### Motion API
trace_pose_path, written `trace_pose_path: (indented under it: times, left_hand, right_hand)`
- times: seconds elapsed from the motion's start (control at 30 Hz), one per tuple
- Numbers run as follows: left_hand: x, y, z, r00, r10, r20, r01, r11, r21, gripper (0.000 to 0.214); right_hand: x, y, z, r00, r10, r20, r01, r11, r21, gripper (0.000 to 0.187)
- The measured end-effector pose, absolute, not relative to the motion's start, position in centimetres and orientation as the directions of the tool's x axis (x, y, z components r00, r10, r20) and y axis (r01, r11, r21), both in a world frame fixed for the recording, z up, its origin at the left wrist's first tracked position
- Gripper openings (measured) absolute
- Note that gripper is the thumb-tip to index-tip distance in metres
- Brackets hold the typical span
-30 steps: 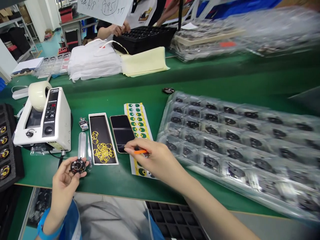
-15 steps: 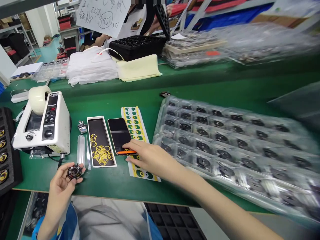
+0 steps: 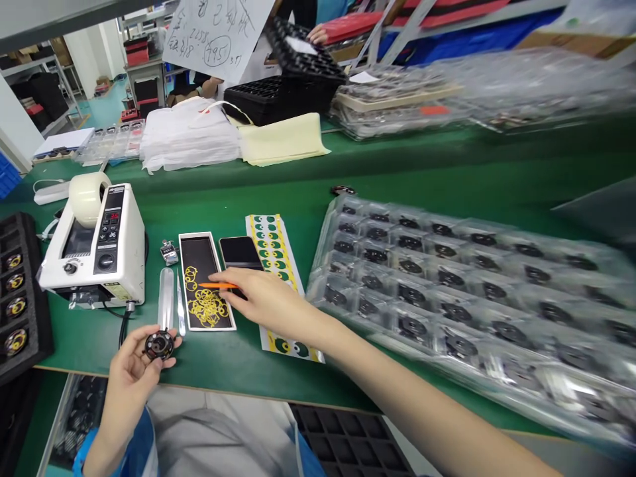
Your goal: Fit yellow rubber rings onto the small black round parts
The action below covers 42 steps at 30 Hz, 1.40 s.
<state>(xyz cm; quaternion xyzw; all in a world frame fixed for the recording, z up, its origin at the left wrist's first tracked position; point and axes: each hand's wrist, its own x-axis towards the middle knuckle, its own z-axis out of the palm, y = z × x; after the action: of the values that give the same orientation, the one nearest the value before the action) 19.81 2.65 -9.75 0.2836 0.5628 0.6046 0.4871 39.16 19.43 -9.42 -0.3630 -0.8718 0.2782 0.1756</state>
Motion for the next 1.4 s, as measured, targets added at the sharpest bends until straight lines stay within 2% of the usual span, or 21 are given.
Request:
trace_pose_path:
  times: [0.13, 0.27, 0.33, 0.57, 0.63, 0.77, 0.9, 1.03, 1.17, 1.27, 1.4]
  left_hand:
    - [19.3, 2.2, -10.2, -0.375, 0.902, -0.214, -0.251, 0.123, 0.96, 0.038]
    - [19.1, 2.3, -10.6, -0.336, 0.906, -0.255, -0.276, 0.164, 0.947, 0.04]
    - [19.4, 2.7, -10.6, -0.29, 0.917, -0.274, -0.311, 0.181, 0.933, 0.038]
    - [20.9, 4.1, -10.6, -0.139, 0.955, -0.263, -0.343, 0.203, 0.917, 0.034]
    - [20.7, 4.1, -11.0, -0.133, 0.956, -0.261, -0.338, 0.204, 0.919, 0.033]
    - [19.7, 3.8, -11.7, -0.113, 0.963, -0.244, -0.331, 0.195, 0.923, 0.036]
    - [19.1, 3.9, -10.8, -0.136, 0.954, -0.266, -0.294, 0.218, 0.931, 0.039]
    - [18.3, 4.6, -8.9, -0.179, 0.943, -0.281, -0.219, 0.24, 0.946, 0.042]
    - [16.7, 5.1, -7.9, -0.188, 0.943, -0.275, -0.136, 0.252, 0.958, 0.044]
    - [15.8, 5.5, -7.5, -0.176, 0.946, -0.274, -0.093, 0.261, 0.961, 0.043]
    - [16.1, 6.9, -6.6, -0.089, 0.965, -0.245, -0.031, 0.243, 0.969, 0.041]
  right_hand:
    - [38.3, 20.1, -9.0, -0.698, 0.715, 0.037, 0.544, 0.563, -0.622, 0.035]
    - [38.5, 19.7, -8.7, -0.815, 0.574, -0.08, 0.464, 0.563, -0.684, 0.028]
    - [38.3, 20.0, -8.9, -0.828, 0.55, -0.107, 0.455, 0.548, -0.702, 0.024]
    - [36.5, 24.0, -9.7, -0.708, 0.701, -0.083, 0.531, 0.451, -0.717, 0.034]
    - [36.3, 24.2, -9.5, -0.707, 0.705, -0.062, 0.51, 0.448, -0.734, 0.034]
    - [36.0, 23.1, -9.2, -0.768, 0.639, -0.051, 0.446, 0.475, -0.759, 0.022]
    - [36.5, 23.2, -8.8, -0.686, 0.728, 0.011, 0.486, 0.469, -0.737, 0.025]
    - [40.9, 25.7, -7.3, -0.528, 0.847, 0.057, 0.601, 0.42, -0.68, 0.03]
    - [49.2, 28.6, -6.0, -0.248, 0.968, 0.043, 0.814, 0.232, -0.532, 0.025]
    - [54.3, 29.3, -6.3, -0.136, 0.99, -0.048, 0.914, 0.106, -0.392, 0.014]
    - [56.7, 28.6, -8.2, -0.085, 0.99, -0.109, 0.964, 0.055, -0.261, 0.023]
